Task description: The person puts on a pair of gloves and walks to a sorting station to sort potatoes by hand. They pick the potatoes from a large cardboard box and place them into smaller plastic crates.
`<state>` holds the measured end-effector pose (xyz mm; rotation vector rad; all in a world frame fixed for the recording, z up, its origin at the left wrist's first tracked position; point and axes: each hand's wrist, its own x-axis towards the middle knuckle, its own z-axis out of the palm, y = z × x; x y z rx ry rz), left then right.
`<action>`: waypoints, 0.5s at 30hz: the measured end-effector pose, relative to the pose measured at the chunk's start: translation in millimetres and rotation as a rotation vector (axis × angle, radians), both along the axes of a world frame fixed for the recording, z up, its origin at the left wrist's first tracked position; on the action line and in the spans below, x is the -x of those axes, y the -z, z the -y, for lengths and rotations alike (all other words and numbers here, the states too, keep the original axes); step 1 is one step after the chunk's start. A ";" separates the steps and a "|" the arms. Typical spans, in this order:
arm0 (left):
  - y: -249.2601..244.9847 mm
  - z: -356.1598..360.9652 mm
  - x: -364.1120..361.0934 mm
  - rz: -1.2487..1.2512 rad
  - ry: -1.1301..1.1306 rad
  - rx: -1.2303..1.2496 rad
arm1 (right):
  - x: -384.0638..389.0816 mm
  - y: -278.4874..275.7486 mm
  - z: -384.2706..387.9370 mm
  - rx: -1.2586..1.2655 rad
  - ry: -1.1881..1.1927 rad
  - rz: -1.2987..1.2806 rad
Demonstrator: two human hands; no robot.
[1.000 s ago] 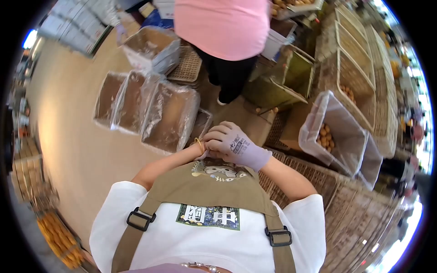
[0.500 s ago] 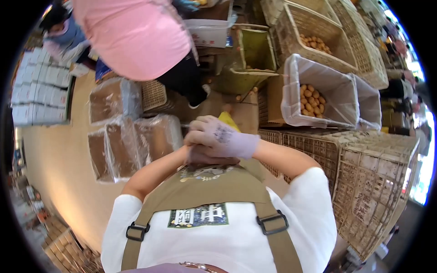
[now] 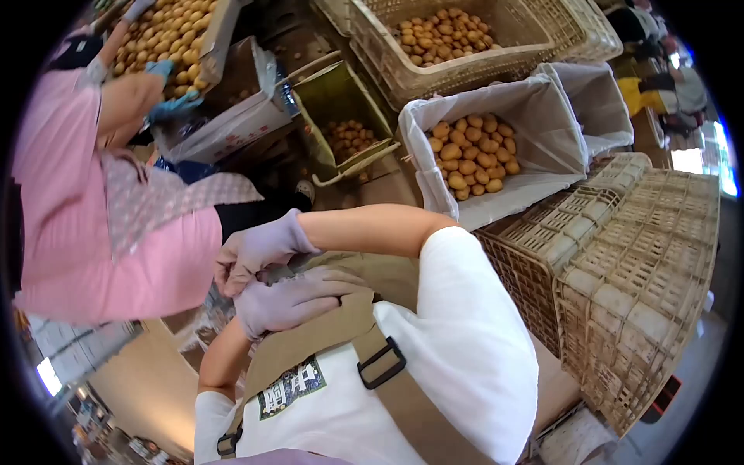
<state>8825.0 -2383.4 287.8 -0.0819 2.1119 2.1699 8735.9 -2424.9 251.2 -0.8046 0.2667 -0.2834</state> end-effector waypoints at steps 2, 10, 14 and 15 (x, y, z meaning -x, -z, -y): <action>-21.2 33.3 19.6 -0.200 0.042 0.022 | -3.7 8.8 12.1 -0.105 0.004 0.081; -54.4 96.6 46.0 -0.970 -0.392 0.179 | -26.2 12.3 15.0 -0.135 0.434 0.174; -63.8 112.5 24.0 -0.929 -0.559 -0.174 | -32.1 5.8 10.2 0.008 0.747 0.100; -64.5 117.7 19.9 -0.907 -0.561 -0.242 | -29.4 3.0 10.9 0.102 0.805 0.048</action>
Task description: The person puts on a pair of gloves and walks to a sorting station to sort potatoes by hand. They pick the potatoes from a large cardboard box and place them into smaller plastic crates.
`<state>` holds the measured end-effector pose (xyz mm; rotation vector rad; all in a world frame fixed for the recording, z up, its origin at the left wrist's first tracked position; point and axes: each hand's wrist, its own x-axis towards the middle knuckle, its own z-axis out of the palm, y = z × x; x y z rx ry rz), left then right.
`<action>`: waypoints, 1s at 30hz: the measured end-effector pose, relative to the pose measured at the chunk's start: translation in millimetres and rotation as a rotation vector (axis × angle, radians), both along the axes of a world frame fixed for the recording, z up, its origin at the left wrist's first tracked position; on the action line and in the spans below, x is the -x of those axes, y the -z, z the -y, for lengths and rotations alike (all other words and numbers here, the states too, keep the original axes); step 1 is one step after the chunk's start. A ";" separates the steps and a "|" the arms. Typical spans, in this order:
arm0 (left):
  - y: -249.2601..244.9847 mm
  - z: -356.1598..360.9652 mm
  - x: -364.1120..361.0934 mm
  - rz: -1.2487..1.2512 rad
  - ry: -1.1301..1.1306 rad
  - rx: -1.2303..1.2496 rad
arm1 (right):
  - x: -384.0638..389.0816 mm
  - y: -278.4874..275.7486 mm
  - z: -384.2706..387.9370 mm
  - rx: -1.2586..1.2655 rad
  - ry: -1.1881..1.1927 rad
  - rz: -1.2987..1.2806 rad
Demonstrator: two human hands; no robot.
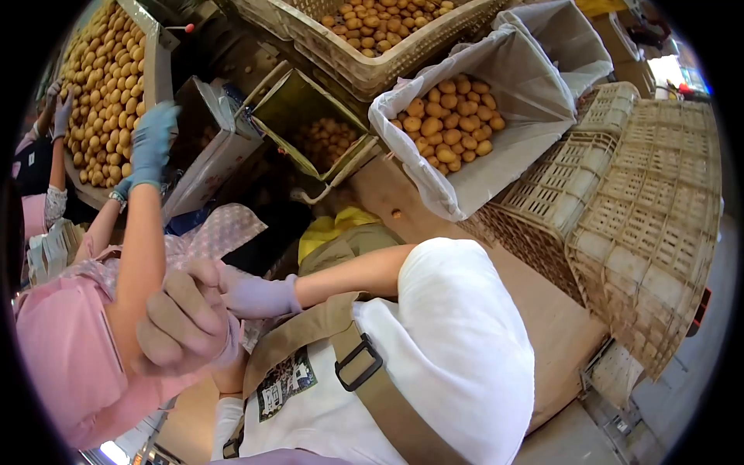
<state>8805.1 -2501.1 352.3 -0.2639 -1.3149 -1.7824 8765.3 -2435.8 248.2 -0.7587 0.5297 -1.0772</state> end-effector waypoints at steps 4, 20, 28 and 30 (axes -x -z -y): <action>-1.2 14.5 -11.9 -0.031 -0.023 -0.131 | 9.8 -4.2 -0.8 0.305 0.165 -0.259; -4.1 34.7 -25.0 -0.230 -0.093 -0.413 | -36.2 -16.2 7.7 -0.132 0.096 0.429; 13.7 69.5 -10.0 -0.348 0.074 -0.428 | 11.5 -14.8 40.2 -0.107 -0.268 0.071; 26.3 81.6 4.4 -0.390 0.069 -0.492 | 13.2 -17.8 49.6 -0.030 -0.036 0.040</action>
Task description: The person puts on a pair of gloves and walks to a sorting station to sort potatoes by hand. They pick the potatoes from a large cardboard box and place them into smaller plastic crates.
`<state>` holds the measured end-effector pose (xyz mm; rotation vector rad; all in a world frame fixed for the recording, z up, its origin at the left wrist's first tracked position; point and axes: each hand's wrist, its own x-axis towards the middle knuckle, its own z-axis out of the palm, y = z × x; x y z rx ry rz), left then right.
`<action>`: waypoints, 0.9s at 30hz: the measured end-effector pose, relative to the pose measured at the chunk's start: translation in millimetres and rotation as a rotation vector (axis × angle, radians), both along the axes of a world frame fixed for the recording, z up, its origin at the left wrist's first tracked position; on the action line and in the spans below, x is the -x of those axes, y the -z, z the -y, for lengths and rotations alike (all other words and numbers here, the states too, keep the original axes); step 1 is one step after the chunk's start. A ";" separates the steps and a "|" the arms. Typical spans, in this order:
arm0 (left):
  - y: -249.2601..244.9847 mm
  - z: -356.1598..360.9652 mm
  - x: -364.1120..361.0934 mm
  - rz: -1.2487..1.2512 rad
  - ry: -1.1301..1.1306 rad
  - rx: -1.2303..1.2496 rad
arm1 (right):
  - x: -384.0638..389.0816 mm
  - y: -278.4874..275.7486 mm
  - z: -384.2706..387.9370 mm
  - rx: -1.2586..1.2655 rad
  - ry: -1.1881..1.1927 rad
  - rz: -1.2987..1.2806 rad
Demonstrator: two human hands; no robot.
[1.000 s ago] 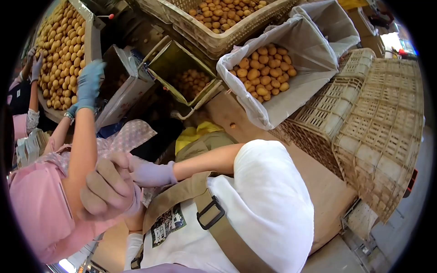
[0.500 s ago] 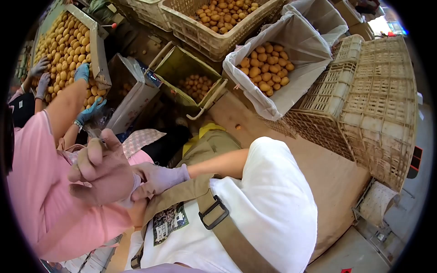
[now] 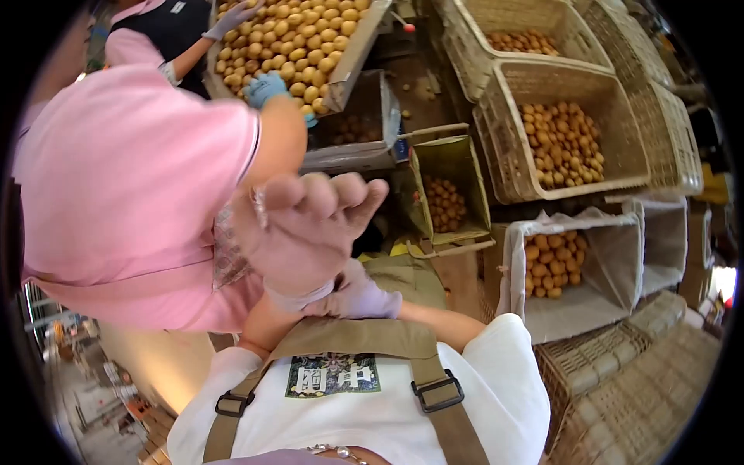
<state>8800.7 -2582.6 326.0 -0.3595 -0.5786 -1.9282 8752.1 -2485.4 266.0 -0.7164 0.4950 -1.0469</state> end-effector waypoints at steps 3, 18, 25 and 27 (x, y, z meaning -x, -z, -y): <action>-6.7 19.6 0.6 0.199 0.016 -0.283 | 8.7 -4.4 9.6 -0.168 0.104 0.211; 52.9 87.0 32.7 0.457 -0.392 -0.616 | 63.1 21.8 70.9 0.189 0.388 -0.569; 90.4 102.7 24.8 0.697 -0.599 -0.584 | 71.3 25.9 94.8 0.951 0.747 -1.040; 90.7 100.7 19.2 0.744 -0.585 -0.688 | 70.4 27.2 100.2 0.974 0.748 -0.972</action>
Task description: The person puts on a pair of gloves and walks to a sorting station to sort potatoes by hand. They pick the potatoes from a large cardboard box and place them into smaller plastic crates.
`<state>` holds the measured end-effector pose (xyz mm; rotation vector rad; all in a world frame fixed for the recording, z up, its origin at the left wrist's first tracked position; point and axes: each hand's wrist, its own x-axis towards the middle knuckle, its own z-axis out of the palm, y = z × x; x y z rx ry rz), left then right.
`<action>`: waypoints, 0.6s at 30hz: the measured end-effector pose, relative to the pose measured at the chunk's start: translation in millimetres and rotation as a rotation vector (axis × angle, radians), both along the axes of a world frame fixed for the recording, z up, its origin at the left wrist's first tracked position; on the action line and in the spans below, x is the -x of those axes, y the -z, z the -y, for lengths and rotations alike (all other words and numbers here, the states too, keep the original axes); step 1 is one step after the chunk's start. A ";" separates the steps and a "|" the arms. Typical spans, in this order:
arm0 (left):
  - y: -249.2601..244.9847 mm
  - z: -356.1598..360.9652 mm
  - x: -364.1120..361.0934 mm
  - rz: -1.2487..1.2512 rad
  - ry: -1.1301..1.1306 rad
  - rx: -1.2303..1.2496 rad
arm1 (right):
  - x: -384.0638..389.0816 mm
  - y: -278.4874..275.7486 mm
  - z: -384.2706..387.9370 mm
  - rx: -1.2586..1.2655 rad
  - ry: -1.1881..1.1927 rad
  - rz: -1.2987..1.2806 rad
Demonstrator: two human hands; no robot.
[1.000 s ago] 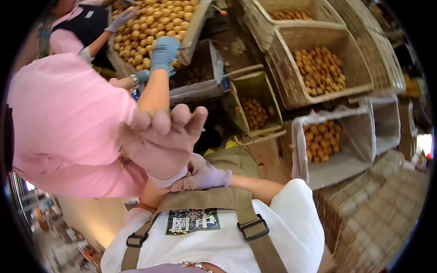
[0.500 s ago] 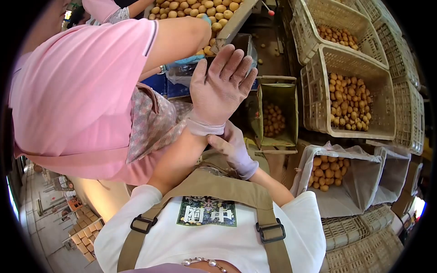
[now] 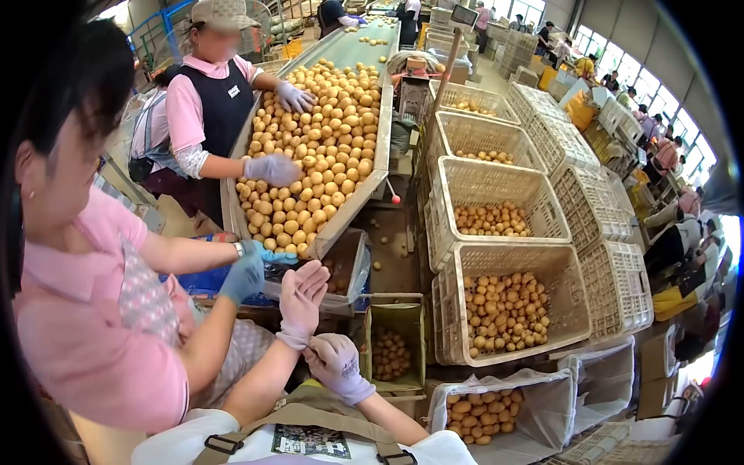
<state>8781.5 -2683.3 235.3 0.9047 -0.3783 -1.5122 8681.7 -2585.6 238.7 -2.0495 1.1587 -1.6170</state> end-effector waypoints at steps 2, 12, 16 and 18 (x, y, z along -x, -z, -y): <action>10.4 -0.5 -12.9 -0.003 -0.037 -0.064 | 1.0 -3.4 2.9 -0.011 -0.048 0.004; 30.5 -4.2 -48.3 -0.588 0.184 -0.040 | -29.3 -4.0 2.1 0.056 -0.474 -0.345; 115.5 10.6 -79.3 -0.570 0.199 -0.066 | -26.1 6.8 5.3 -0.062 -0.582 -0.291; 136.4 22.3 -100.3 -0.621 0.101 -0.202 | -18.8 5.9 23.6 -0.109 -0.483 -0.233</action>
